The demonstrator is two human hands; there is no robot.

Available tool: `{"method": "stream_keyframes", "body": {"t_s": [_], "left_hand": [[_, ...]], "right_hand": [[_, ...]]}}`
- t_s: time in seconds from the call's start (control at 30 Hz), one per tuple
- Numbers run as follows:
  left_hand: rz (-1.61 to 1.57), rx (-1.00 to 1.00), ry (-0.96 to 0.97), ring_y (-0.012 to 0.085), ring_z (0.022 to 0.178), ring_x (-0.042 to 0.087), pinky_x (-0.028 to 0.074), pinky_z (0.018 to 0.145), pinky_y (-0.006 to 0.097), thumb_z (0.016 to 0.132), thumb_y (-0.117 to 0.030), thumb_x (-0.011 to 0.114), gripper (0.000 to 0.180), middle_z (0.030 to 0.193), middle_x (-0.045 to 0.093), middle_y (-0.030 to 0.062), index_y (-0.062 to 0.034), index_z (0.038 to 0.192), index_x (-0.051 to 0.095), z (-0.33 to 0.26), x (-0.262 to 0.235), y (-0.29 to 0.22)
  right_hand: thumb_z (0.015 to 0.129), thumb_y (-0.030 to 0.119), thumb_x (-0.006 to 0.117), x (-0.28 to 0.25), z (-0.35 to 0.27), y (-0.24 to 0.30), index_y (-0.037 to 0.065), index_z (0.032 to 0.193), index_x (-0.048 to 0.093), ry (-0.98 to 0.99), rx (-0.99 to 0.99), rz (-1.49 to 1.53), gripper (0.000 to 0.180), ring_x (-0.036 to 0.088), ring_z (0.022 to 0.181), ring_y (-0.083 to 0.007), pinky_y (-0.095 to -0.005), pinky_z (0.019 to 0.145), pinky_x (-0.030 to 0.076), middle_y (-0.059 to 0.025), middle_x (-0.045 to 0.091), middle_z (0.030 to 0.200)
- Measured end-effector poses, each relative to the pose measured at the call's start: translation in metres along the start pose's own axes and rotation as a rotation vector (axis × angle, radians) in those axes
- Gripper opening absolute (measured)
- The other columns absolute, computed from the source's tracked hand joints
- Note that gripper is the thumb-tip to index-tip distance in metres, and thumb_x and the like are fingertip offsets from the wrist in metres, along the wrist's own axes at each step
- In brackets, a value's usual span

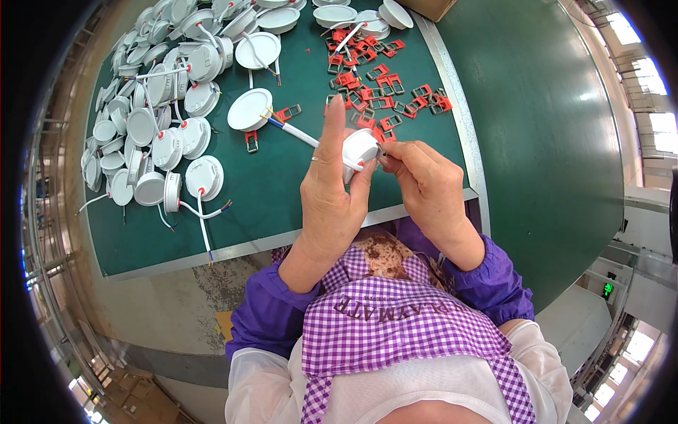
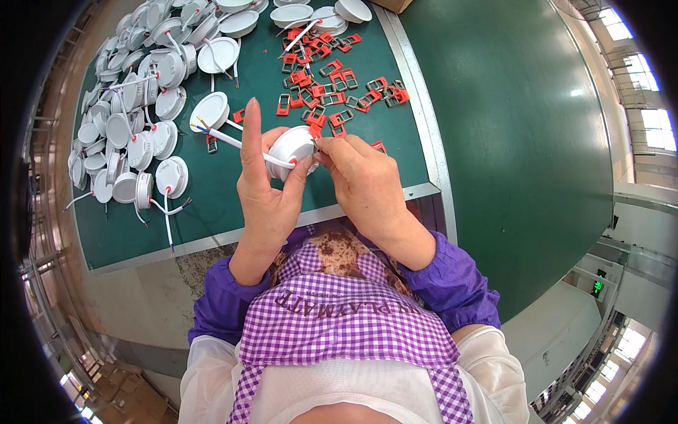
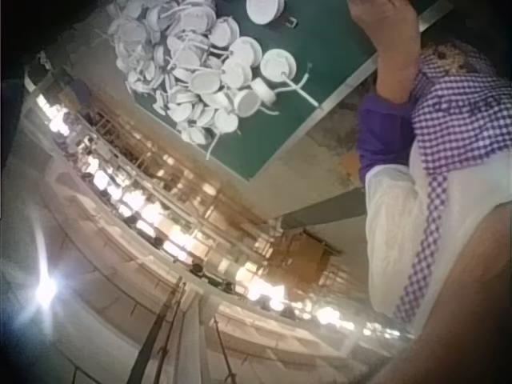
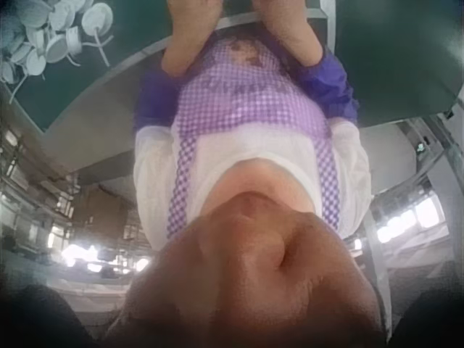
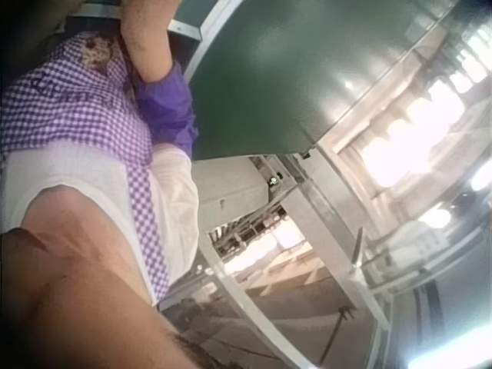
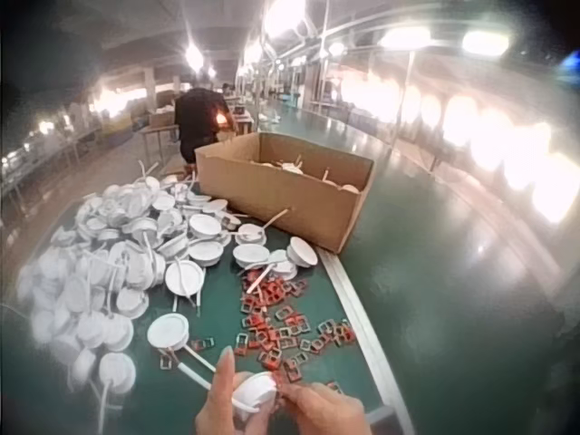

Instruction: Manually attaching red clips and components to round LED light fixtures.

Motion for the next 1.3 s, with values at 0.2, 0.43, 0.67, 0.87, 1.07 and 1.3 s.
{"method": "stream_keyframes", "body": {"t_s": [0.2, 0.43, 0.67, 0.87, 1.07, 1.3], "left_hand": [[-0.013, 0.063, 0.042, 0.0177, 0.096, 0.063, 0.053, 0.079, 0.030, 0.080, 0.008, 0.068, 0.087, 0.112, 0.061, 0.0139, -0.0125, 0.150, 0.021, 0.001, -0.002, -0.002], [-0.228, -0.064, 0.111, 0.0157, 0.097, 0.062, 0.053, 0.083, 0.029, 0.082, 0.008, 0.065, 0.078, 0.112, 0.060, 0.0120, -0.0086, 0.148, 0.027, -0.006, -0.011, -0.002], [-0.244, -0.232, 0.186, 0.0144, 0.099, 0.060, 0.050, 0.085, 0.029, 0.080, 0.010, 0.061, 0.074, 0.114, 0.059, 0.0112, -0.0082, 0.145, 0.032, -0.015, -0.014, 0.003], [-0.272, -0.283, 0.290, 0.0189, 0.104, 0.061, 0.048, 0.089, 0.031, 0.079, 0.007, 0.063, 0.074, 0.113, 0.061, 0.0132, -0.0082, 0.145, 0.034, -0.038, 0.000, -0.001], [-0.317, -0.316, 0.138, 0.0216, 0.107, 0.059, 0.050, 0.092, 0.033, 0.084, 0.007, 0.062, 0.074, 0.118, 0.055, 0.0175, -0.0026, 0.145, 0.022, -0.021, -0.014, -0.004], [-0.189, -0.296, 0.118, 0.0210, 0.106, 0.059, 0.050, 0.090, 0.032, 0.084, 0.005, 0.064, 0.072, 0.119, 0.056, 0.0163, -0.0043, 0.144, 0.026, -0.024, -0.008, -0.002]], "right_hand": [[0.079, 0.000, 0.068, 0.001, -0.003, -0.003, 0.003, 0.092, 0.063, -0.037, -0.017, 0.057, 0.015, 0.062, 0.062, -0.0262, -0.0349, 0.053, 0.048, -0.0103, 0.061, 0.076], [0.078, -0.003, 0.067, 0.000, -0.009, 0.003, 0.001, 0.091, 0.061, -0.044, -0.024, 0.175, 0.015, 0.062, 0.071, -0.0271, -0.0333, 0.060, 0.049, -0.0119, 0.061, 0.083], [0.077, -0.006, 0.064, 0.005, -0.023, 0.005, -0.001, 0.092, 0.059, 0.018, -0.038, 0.185, 0.017, 0.062, 0.074, -0.0289, -0.0346, 0.062, 0.050, -0.0128, 0.060, 0.085], [0.079, -0.005, 0.063, 0.003, -0.016, 0.015, 0.001, 0.093, 0.059, 0.027, -0.060, 0.189, 0.016, 0.062, 0.073, -0.0307, -0.0348, 0.062, 0.050, -0.0128, 0.061, 0.083], [0.089, -0.001, 0.059, -0.008, -0.022, -0.005, -0.004, 0.092, 0.061, -0.040, 0.185, 0.336, 0.005, 0.069, 0.072, -0.0142, -0.0248, 0.065, 0.054, -0.0096, 0.067, 0.086], [0.085, 0.001, 0.065, -0.001, -0.024, -0.017, -0.002, 0.097, 0.065, -0.030, 0.230, 0.284, 0.013, 0.069, 0.073, -0.0185, -0.0277, 0.062, 0.054, -0.0123, 0.068, 0.087]]}}
Point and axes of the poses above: each hand's wrist, its own z-axis towards the middle knuckle, its own x-axis out of the palm, y = z × x, the point moved 4 cm from there along z, towards the middle knuckle
